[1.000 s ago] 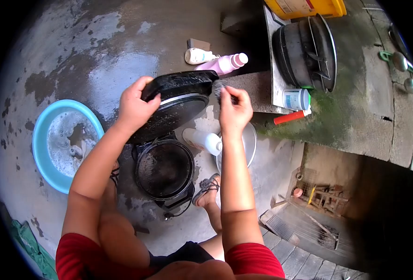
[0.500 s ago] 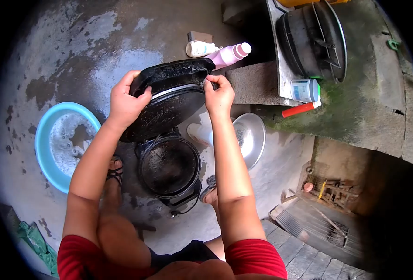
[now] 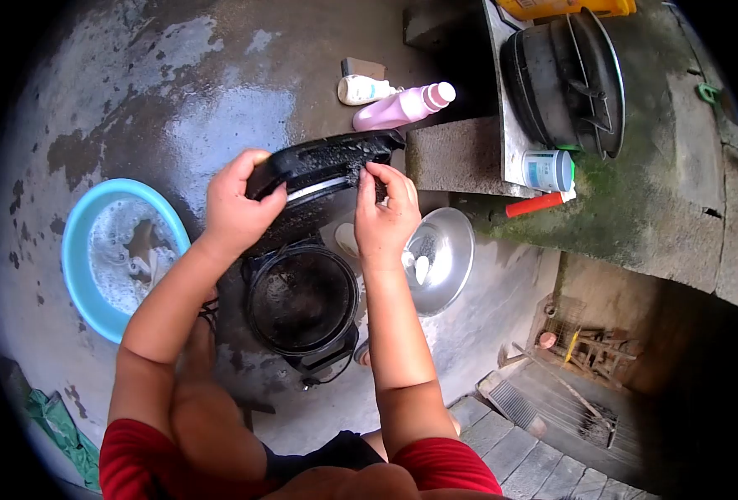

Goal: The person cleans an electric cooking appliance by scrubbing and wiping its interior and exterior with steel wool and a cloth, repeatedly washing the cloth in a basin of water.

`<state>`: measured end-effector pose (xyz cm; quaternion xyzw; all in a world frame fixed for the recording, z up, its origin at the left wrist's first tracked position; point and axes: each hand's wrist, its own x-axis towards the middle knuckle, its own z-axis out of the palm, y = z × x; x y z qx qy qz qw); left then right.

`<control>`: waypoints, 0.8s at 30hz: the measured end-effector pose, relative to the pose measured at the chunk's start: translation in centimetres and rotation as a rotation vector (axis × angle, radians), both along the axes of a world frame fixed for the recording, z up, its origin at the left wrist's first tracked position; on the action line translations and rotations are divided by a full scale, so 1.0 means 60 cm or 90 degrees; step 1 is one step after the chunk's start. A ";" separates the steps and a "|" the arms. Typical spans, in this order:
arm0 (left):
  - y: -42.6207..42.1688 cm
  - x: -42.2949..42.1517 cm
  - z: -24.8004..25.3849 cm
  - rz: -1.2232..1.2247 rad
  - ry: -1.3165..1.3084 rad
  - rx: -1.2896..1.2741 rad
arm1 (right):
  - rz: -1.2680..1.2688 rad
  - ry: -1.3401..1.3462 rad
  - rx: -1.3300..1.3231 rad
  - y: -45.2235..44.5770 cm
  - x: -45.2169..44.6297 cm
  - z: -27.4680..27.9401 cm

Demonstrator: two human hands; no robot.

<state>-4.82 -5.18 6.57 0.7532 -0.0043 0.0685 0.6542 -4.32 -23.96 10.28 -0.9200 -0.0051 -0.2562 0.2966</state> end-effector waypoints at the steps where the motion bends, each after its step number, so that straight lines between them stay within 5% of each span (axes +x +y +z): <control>1: -0.001 -0.003 0.001 0.000 -0.016 0.012 | -0.001 0.005 -0.004 0.014 0.002 0.003; 4: -0.003 -0.010 0.012 0.025 -0.006 0.035 | -0.005 0.034 -0.113 0.035 -0.009 0.011; 8: -0.009 -0.022 0.033 0.031 -0.047 0.080 | 0.108 0.091 0.034 0.059 -0.042 0.036; 12: -0.022 -0.055 0.047 0.012 -0.093 0.085 | -0.013 0.093 -0.113 0.027 -0.056 0.036; 19: -0.031 -0.140 0.066 -0.086 -0.247 0.090 | -0.272 0.116 0.076 0.005 -0.152 0.031; 21: -0.027 -0.176 0.054 -0.116 -0.254 0.047 | -0.298 0.258 0.254 0.039 -0.212 0.063; 24: -0.016 -0.206 0.070 -0.189 -0.228 0.024 | -0.241 0.182 0.294 0.041 -0.275 0.041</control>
